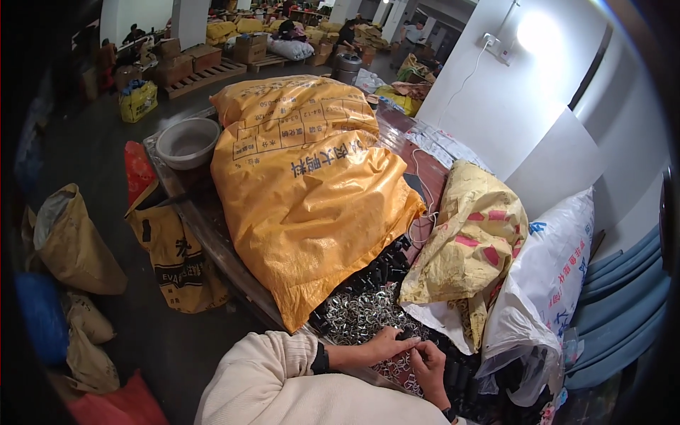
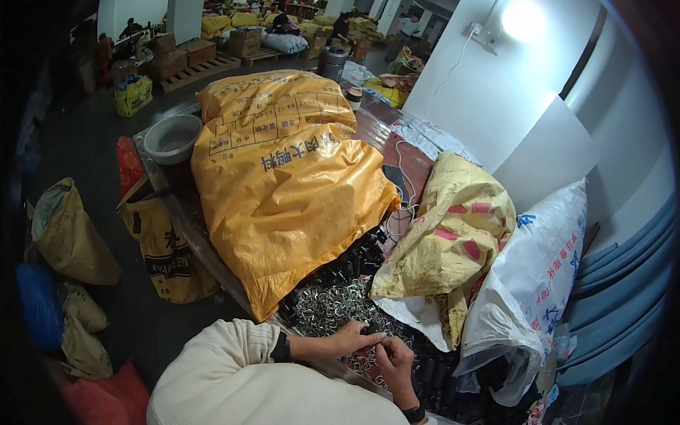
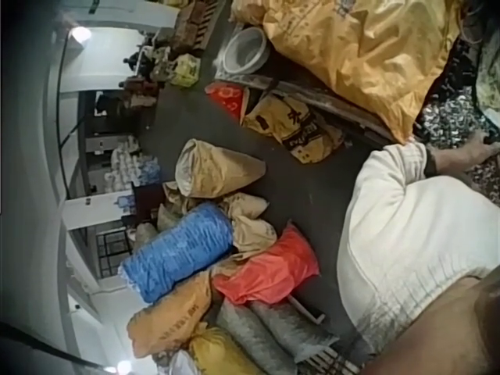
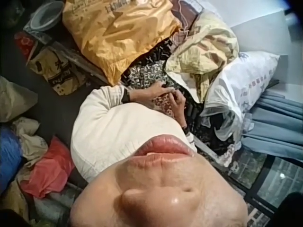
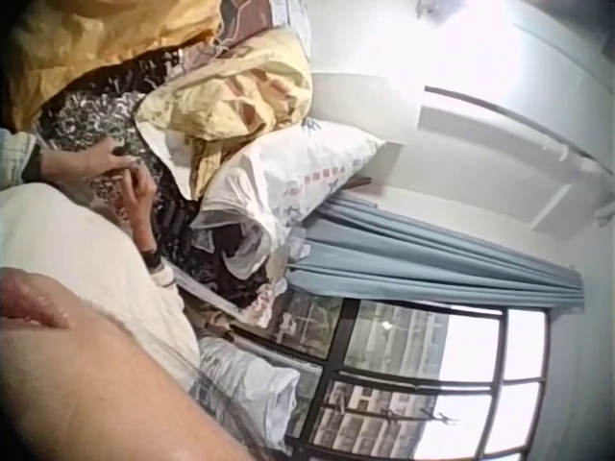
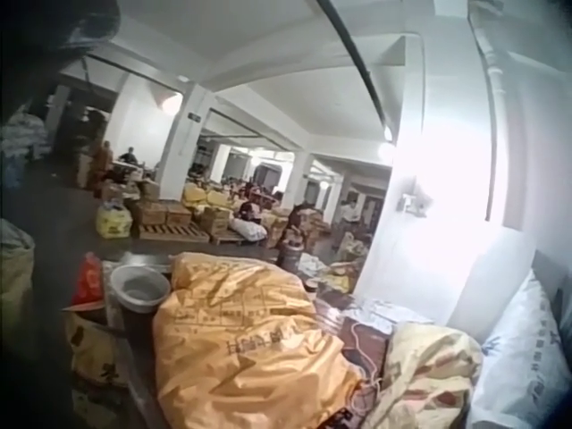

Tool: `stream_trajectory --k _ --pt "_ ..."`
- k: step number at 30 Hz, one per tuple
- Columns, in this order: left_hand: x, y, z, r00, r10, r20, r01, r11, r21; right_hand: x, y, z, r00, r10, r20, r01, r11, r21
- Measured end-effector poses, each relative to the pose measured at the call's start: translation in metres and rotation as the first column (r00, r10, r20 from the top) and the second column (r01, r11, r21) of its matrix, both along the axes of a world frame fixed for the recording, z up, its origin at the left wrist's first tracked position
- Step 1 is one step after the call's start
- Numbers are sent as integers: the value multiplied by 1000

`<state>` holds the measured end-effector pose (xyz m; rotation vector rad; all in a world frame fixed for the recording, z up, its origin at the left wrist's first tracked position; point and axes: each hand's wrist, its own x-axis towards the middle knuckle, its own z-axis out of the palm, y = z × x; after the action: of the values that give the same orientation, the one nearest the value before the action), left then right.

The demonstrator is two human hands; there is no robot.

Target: Assembling small mechanical components by inserting metal pins into plastic housings.

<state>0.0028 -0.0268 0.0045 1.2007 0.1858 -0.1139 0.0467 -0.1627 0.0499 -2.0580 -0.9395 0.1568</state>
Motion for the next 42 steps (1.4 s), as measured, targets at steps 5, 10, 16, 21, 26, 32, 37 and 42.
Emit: stream_trajectory --k 5,10,16,21,26,32,37,42 --pt "-1 1 3 997 -28 -68 17 988 -156 1 -1 1 992 -16 -122 18 1000 20" --pt "-1 5 5 984 -135 -115 77 909 -410 3 -3 4 994 -13 -111 13 1000 -8" --pt "1 1 -11 977 -206 63 215 934 -284 6 -5 5 996 52 75 -48 998 -46" --pt "0 0 -10 975 -219 35 220 930 -295 8 -7 -3 970 64 235 -54 997 -49" --pt "-1 2 -9 967 -237 -99 200 937 -288 8 -6 -6 908 100 407 -80 995 -67" --pt "0 1 -22 962 -258 -95 218 928 -303 8 -7 -8 874 144 464 -102 988 -114" --pt "0 -1 -30 945 -325 -48 293 899 -326 7 -9 -10 868 183 462 -140 982 -126" --pt "-2 -4 -33 933 -360 21 343 870 -355 5 -12 -11 888 182 422 -137 981 -135"
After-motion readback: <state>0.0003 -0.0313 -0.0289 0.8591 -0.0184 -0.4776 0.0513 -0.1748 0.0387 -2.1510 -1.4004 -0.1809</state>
